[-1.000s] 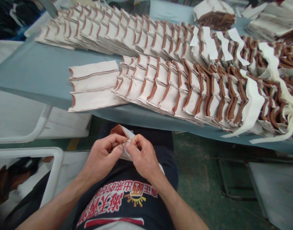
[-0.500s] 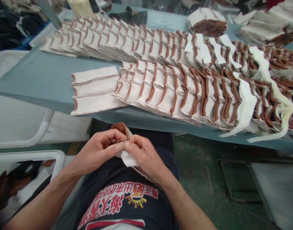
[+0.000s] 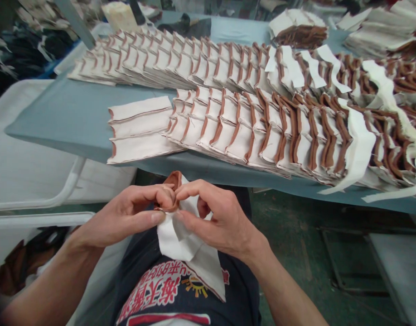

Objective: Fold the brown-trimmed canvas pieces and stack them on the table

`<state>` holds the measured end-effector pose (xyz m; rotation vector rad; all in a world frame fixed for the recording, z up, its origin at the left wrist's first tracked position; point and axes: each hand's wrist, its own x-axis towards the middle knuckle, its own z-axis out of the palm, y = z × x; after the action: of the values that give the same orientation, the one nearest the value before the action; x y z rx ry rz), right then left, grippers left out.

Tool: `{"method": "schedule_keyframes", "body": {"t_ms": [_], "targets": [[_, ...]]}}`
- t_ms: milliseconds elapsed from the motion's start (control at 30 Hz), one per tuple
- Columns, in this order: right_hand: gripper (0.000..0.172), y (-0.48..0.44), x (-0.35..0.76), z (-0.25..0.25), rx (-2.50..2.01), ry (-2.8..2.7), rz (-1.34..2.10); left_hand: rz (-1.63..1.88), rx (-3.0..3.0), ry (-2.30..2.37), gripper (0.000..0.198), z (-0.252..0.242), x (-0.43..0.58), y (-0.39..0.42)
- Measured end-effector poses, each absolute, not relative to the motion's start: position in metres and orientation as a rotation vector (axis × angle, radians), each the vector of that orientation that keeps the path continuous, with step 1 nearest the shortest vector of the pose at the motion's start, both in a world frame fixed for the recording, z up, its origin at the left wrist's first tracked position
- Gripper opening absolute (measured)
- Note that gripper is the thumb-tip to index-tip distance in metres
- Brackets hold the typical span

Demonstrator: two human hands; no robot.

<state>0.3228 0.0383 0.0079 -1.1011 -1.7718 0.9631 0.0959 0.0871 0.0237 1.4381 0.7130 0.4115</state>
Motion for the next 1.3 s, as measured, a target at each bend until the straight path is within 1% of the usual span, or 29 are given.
{"method": "schedule_keyframes", "body": {"t_ms": [167,333,400,567,667,833,967,1067,1167,1300], "targets": [[0.012,0.045,0.328,0.013,-0.912,-1.955,0.901,0.386,1.409,0.732,0.018,0.026,0.097,0.086],[0.01,0.052,0.332,0.022,-0.914,-2.073,0.837,0.373,1.429,0.752,0.018,0.027,0.1,0.085],[0.014,0.053,0.333,0.026,-0.923,-2.147,0.773,0.37,1.419,0.758,0.02,0.027,0.101,0.086],[0.035,0.052,0.336,0.032,-1.046,-2.385,0.571,0.353,1.448,0.808,0.021,0.029,0.106,0.085],[0.04,0.05,0.336,0.032,-1.129,-2.439,0.467,0.361,1.551,0.92,0.018,0.032,0.111,0.083],[0.037,0.048,0.332,0.03,-1.229,-2.478,0.332,0.35,1.646,1.017,0.017,0.035,0.119,0.08],[0.032,0.044,0.326,0.022,-1.269,-2.433,0.175,0.329,1.626,1.029,0.018,0.028,0.121,0.082],[0.027,0.044,0.325,0.014,-1.265,-2.393,0.138,0.29,1.6,1.013,0.02,0.021,0.121,0.084],[0.022,0.048,0.327,0.008,-1.258,-2.356,0.218,0.245,1.552,1.005,0.018,0.017,0.121,0.087],[0.015,0.054,0.332,0.005,-1.278,-2.203,0.464,0.195,1.502,0.975,0.015,0.016,0.122,0.09]]}}
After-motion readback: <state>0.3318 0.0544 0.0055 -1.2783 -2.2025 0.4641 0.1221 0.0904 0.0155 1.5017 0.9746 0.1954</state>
